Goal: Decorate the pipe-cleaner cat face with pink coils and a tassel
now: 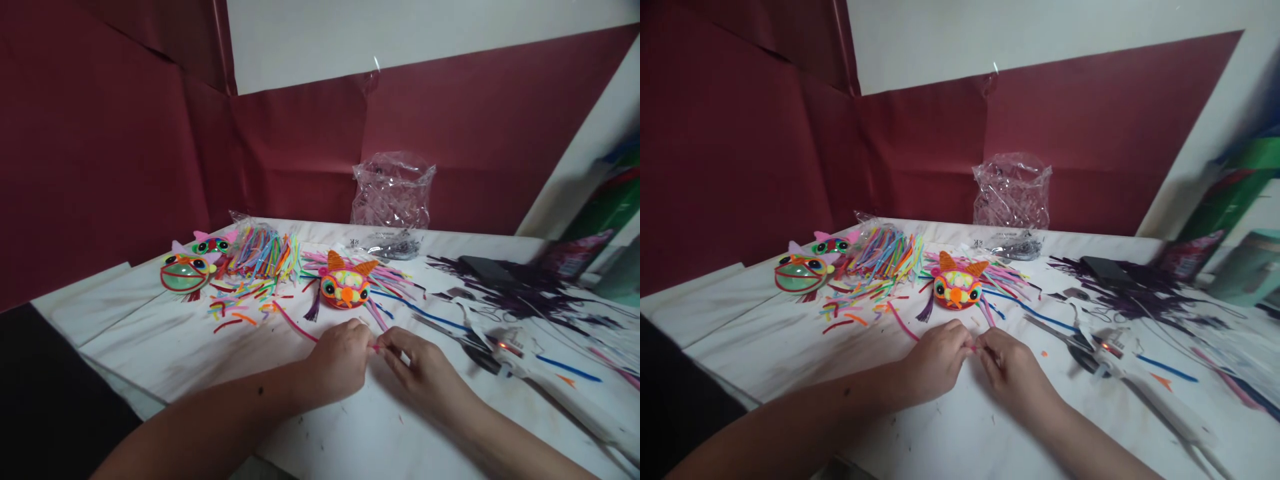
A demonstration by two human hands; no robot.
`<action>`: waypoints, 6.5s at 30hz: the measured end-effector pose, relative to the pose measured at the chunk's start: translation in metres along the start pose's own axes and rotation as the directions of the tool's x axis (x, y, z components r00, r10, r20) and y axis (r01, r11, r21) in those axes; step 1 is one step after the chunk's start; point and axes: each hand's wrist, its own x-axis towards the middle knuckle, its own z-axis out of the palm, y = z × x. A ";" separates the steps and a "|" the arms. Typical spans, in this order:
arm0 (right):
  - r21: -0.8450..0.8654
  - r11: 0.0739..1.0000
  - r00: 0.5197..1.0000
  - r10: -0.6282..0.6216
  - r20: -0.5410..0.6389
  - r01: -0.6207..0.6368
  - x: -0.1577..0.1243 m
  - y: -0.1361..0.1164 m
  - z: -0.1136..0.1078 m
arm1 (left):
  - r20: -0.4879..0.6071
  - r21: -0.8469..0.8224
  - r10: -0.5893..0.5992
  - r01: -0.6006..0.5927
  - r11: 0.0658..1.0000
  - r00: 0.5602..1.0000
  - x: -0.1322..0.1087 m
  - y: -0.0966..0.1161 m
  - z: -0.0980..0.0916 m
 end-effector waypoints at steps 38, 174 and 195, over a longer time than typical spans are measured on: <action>-0.037 0.997 0.985 0.073 0.157 -0.068 0.000 0.004 -0.003 | 0.056 -0.123 -0.053 0.059 0.991 0.997 0.002 -0.001 -0.005; 0.599 0.794 0.987 0.157 -0.034 -0.106 0.002 -0.012 0.000 | -0.232 -0.636 -0.272 0.066 0.769 0.934 0.007 0.005 -0.007; 0.018 0.996 0.993 -0.084 -0.085 0.086 -0.001 -0.007 -0.003 | -0.159 -0.283 -0.022 -0.024 0.959 0.987 0.003 0.002 -0.002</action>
